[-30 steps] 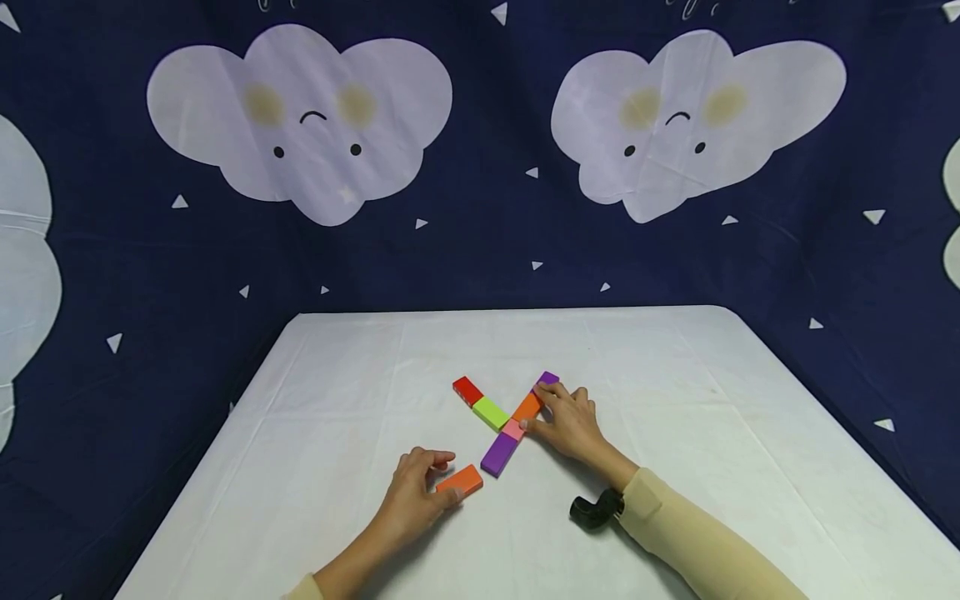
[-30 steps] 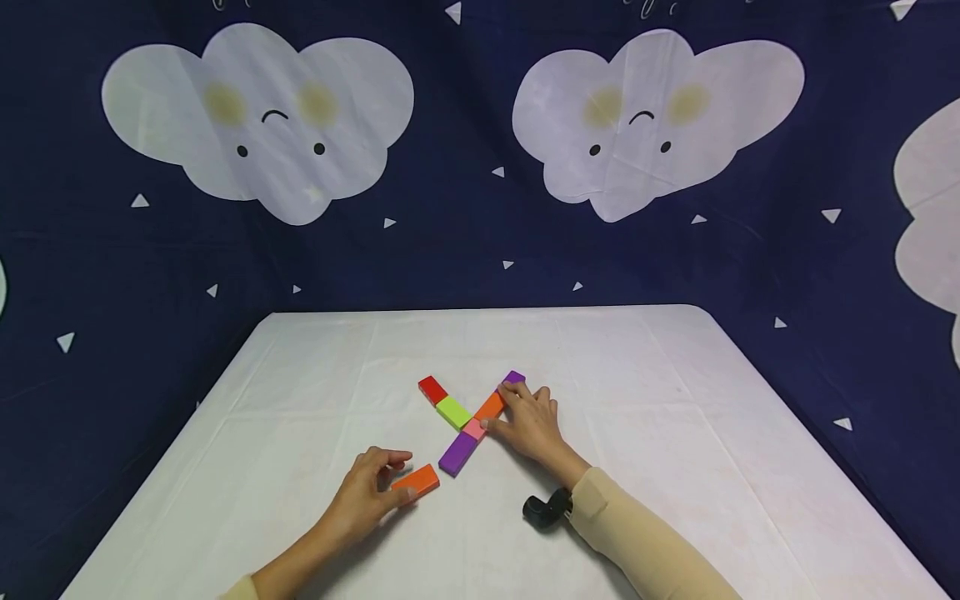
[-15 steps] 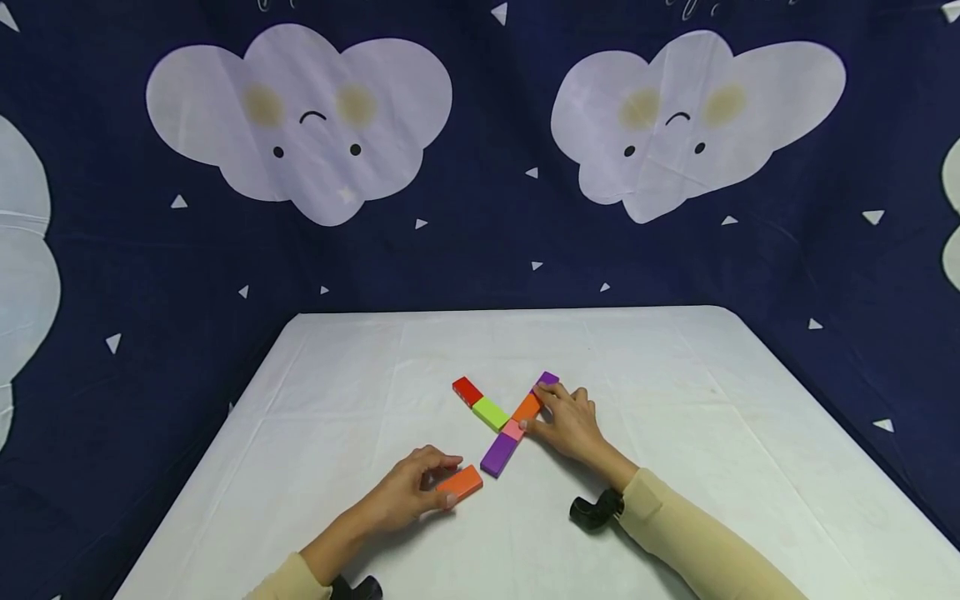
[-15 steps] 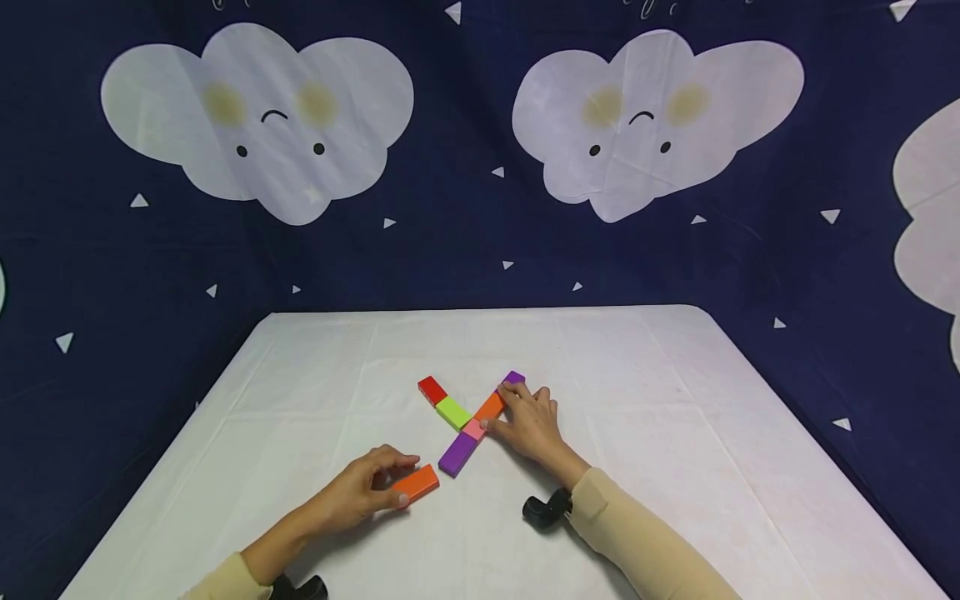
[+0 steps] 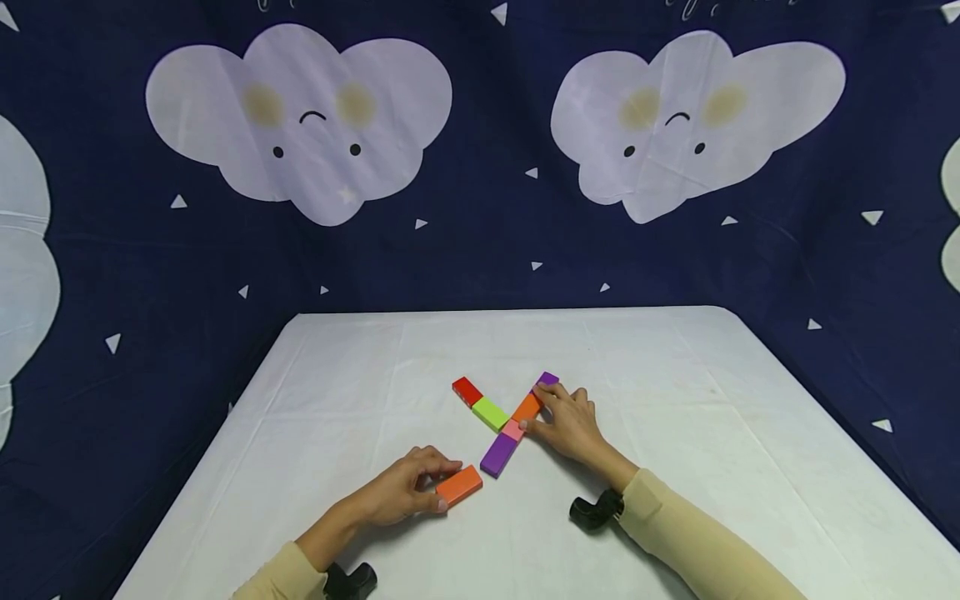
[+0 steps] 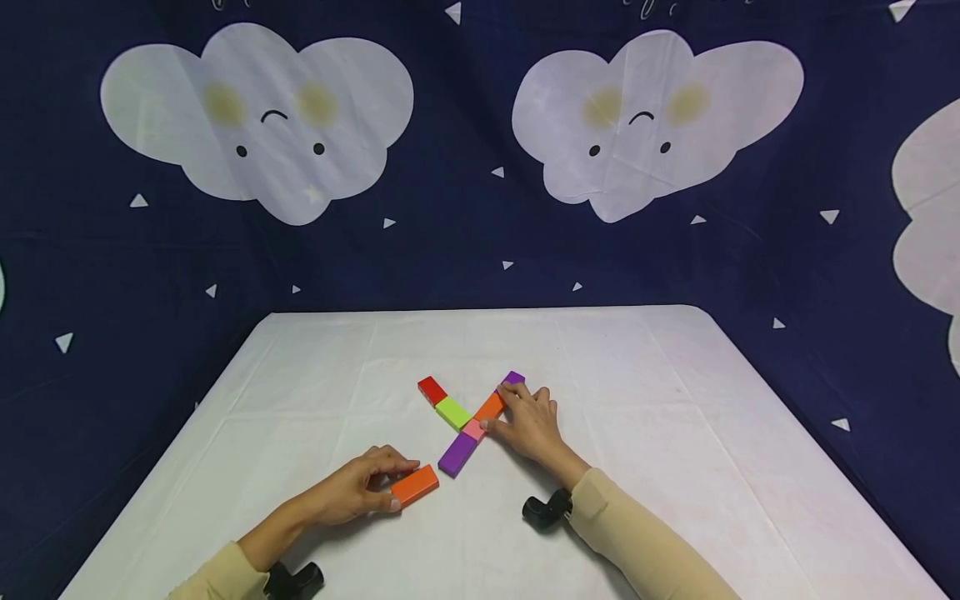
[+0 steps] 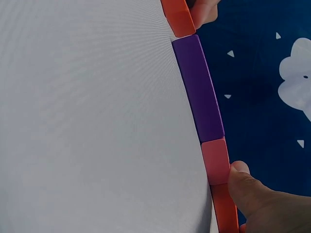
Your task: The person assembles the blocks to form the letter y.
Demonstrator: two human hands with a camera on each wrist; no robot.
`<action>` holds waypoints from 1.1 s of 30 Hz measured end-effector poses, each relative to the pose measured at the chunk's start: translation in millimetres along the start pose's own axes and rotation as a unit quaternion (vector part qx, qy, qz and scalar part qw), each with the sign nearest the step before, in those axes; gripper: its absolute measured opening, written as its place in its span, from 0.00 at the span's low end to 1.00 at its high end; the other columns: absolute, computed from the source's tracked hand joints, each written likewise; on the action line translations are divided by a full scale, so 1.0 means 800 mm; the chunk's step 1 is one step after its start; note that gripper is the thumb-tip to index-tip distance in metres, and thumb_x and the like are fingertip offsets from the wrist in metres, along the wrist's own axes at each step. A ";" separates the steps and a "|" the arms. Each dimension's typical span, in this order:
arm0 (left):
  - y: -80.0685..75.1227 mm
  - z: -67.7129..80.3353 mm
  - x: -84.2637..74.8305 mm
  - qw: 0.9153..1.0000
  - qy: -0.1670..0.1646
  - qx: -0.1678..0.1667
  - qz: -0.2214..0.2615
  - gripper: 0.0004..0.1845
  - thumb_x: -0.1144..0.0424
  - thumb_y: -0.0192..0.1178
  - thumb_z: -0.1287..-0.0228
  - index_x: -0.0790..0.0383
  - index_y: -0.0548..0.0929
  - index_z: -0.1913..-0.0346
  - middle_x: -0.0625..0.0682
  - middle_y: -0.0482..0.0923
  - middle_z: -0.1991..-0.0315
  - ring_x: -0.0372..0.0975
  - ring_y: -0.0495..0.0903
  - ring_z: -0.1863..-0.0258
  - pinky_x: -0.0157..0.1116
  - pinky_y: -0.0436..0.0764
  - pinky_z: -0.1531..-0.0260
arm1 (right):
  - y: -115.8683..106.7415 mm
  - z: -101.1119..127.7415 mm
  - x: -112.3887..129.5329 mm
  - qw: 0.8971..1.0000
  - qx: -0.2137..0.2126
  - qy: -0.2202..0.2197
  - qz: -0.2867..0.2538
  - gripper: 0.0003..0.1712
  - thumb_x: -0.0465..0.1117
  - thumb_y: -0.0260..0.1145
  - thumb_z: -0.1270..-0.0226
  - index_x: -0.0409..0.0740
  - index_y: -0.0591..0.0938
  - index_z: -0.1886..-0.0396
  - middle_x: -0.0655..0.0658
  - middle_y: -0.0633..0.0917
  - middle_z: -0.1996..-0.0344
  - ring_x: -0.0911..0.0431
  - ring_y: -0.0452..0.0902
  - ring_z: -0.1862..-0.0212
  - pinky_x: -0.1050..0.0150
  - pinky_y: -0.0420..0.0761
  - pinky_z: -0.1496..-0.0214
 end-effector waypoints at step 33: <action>0.056 0.002 -0.030 0.987 -0.042 -0.151 -0.046 0.29 0.57 0.71 0.52 0.61 0.79 0.44 0.44 0.74 0.64 0.34 0.63 0.64 0.28 0.62 0.65 | 0.000 0.001 -0.001 1.000 -0.008 -0.009 -0.005 0.41 0.61 0.68 0.47 0.46 0.73 0.36 0.46 0.75 0.38 0.47 0.63 0.58 0.59 0.57 0.62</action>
Point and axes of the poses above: each hand's wrist, its own z-axis away from the middle knuckle, its own y-axis out of the palm, x = y × z, the point moved 1 cm from there along -z, towards the middle knuckle
